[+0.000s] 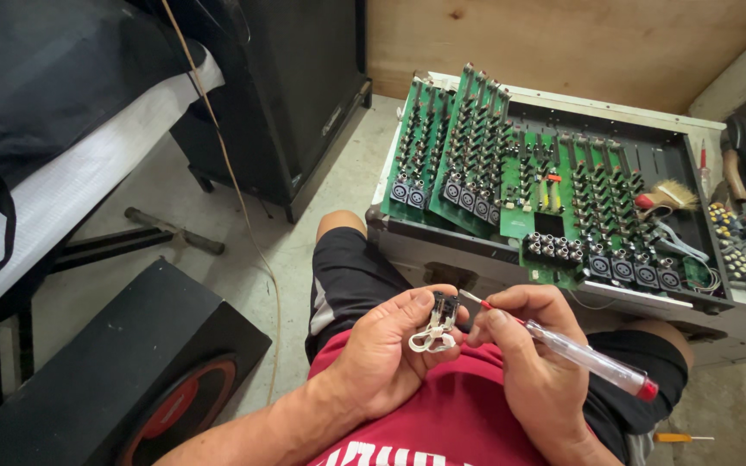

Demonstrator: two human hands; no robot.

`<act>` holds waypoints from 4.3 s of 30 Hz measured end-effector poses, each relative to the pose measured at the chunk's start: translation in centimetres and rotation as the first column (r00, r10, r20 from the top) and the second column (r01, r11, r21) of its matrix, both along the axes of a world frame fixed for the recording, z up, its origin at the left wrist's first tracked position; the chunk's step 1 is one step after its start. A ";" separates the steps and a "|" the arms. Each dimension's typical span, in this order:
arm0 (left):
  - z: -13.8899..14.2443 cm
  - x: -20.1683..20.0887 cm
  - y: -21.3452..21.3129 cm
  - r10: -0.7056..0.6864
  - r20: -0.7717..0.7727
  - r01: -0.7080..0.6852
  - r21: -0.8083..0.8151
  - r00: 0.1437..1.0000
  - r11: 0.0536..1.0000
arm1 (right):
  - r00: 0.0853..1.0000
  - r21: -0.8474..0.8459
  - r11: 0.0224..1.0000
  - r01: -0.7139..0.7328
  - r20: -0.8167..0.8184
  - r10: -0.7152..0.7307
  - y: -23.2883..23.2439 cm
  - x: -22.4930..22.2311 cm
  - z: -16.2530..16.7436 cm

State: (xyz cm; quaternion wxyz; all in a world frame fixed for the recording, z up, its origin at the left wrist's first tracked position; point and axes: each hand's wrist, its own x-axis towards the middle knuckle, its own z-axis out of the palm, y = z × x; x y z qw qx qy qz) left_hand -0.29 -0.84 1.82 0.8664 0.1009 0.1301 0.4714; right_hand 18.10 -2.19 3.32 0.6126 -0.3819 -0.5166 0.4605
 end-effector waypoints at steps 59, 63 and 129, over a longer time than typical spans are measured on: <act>-0.5 0.2 1.0 0.264 -0.142 -0.242 0.154 0.954 0.958 | 0.982 0.060 0.998 -0.015 0.189 0.003 -0.3 -1.9 1.4; 0.0 0.1 0.9 0.247 -0.153 -0.228 0.128 0.957 0.965 | 0.975 0.051 0.999 -0.001 0.220 -0.010 -0.2 -1.8 1.4; 0.1 -0.3 1.1 0.187 -0.072 -0.168 0.207 0.980 0.964 | 0.983 0.297 0.955 0.006 -0.176 0.049 -0.2 0.2 0.8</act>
